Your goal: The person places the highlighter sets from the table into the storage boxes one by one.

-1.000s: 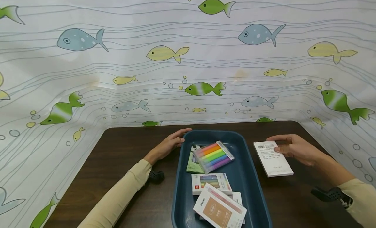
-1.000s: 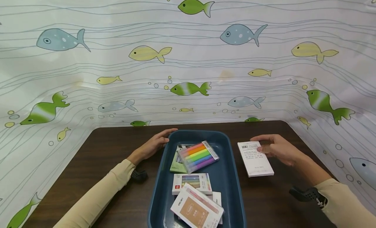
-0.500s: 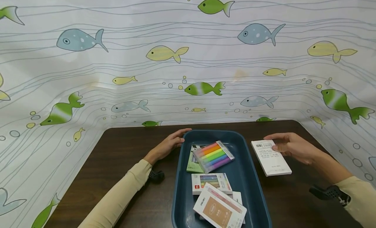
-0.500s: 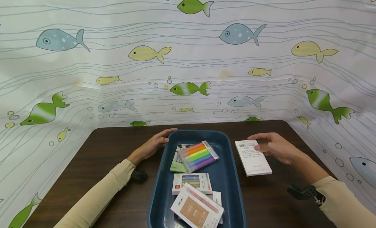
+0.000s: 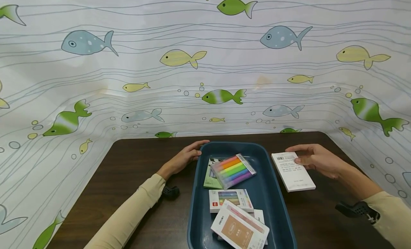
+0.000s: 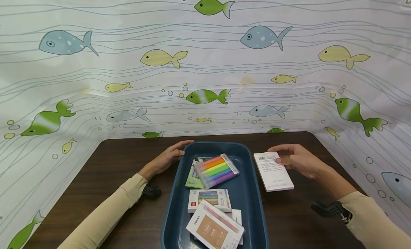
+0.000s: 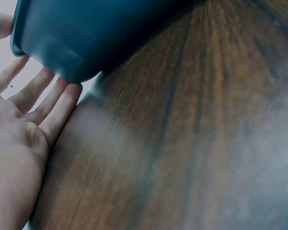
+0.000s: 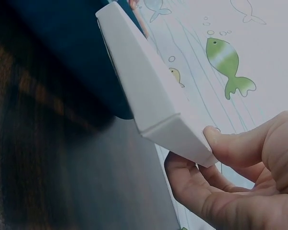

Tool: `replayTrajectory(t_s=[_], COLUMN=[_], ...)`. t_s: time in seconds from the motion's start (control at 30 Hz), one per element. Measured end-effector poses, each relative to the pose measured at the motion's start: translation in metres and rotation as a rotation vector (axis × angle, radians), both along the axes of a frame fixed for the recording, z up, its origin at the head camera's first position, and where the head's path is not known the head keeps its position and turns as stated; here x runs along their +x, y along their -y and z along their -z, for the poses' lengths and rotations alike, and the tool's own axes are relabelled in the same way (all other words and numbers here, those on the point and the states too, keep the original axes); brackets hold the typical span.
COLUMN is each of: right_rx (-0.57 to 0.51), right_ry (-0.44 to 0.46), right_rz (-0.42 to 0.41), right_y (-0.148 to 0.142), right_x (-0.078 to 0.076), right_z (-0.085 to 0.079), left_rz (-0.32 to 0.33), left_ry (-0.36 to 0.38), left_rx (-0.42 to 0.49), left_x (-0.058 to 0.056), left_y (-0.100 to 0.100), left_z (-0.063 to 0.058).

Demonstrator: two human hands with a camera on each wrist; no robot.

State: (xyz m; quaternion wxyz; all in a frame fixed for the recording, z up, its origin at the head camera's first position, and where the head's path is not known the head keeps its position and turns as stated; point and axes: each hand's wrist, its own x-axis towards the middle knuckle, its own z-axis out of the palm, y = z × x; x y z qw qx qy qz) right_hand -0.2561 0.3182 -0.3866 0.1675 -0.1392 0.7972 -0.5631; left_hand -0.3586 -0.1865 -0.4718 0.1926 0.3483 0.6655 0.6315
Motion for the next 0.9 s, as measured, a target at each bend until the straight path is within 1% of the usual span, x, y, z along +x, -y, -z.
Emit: replayTrajectory(t_s=[0.13, 0.4, 0.77, 0.9], right_rx=[0.007, -0.013, -0.026, -0.032], right_ry=[0.000, -0.011, -0.020, -0.018], right_rz=[0.012, 0.001, -0.002, -0.016], right_y=[0.004, 0.008, 0.022, 0.026], right_x=[-0.002, -0.006, -0.010, -0.012], right_z=[-0.001, -0.002, -0.006, -0.005], left_rz=[-0.006, -0.002, -0.003, -0.002], left_ry=[0.000, 0.011, 0.011, 0.010], left_rx=[-0.001, 0.003, 0.003, 0.004], left_x=[-0.001, -0.001, 0.000, -0.001], left_y=[0.001, 0.001, 0.001, 0.000], left_z=[0.001, 0.001, -0.001, -0.001])
